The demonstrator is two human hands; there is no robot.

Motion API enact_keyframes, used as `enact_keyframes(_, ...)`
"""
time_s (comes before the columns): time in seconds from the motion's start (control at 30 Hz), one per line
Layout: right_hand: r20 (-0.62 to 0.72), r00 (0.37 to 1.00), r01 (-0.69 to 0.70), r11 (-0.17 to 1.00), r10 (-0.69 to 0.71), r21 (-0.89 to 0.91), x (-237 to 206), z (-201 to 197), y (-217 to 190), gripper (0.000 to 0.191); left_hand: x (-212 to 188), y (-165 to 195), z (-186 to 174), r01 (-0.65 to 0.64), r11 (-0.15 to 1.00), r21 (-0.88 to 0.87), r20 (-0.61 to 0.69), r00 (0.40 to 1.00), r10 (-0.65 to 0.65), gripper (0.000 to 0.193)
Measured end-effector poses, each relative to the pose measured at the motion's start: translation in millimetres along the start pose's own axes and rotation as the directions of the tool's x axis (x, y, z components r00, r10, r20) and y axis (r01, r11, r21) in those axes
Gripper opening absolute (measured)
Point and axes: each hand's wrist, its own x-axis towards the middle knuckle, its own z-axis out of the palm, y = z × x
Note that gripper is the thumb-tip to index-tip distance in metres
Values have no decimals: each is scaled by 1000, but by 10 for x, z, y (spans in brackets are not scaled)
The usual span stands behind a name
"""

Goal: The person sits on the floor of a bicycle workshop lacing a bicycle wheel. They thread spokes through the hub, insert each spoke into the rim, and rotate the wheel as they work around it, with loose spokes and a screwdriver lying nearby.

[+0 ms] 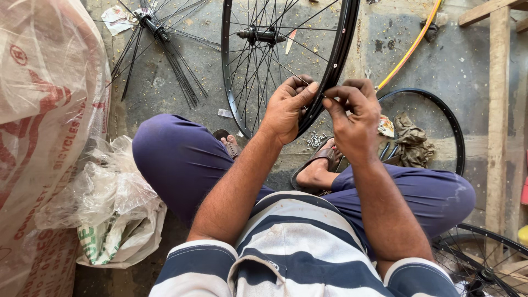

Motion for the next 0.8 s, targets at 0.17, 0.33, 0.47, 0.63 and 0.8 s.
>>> enact_keyframes(0.17,-27,991,131,985,-135,-115,-9,26,-26,14,14,-38,-14,-36,999,-22,21,999,36,30)
enact_keyframes(0.33,-73,988,125,984,-135,-127,-2,70,-45,15,10,-18,-29,-23,999,-26,34,999,24,28)
enact_keyframes(0.47,-57,947,290,920,-315,-264,42,76,-95,18,-12,56,-44,-17,993,-119,81,996,27,30)
enact_keyframes(0.63,11,953,299,937,-302,-178,-10,-26,-103,29,17,104,-64,-135,988,68,-14,991,136,32)
enact_keyframes(0.8,-39,987,150,986,-153,-68,-195,-51,385,29,-35,165,-154,-178,983,-38,59,982,180,33)
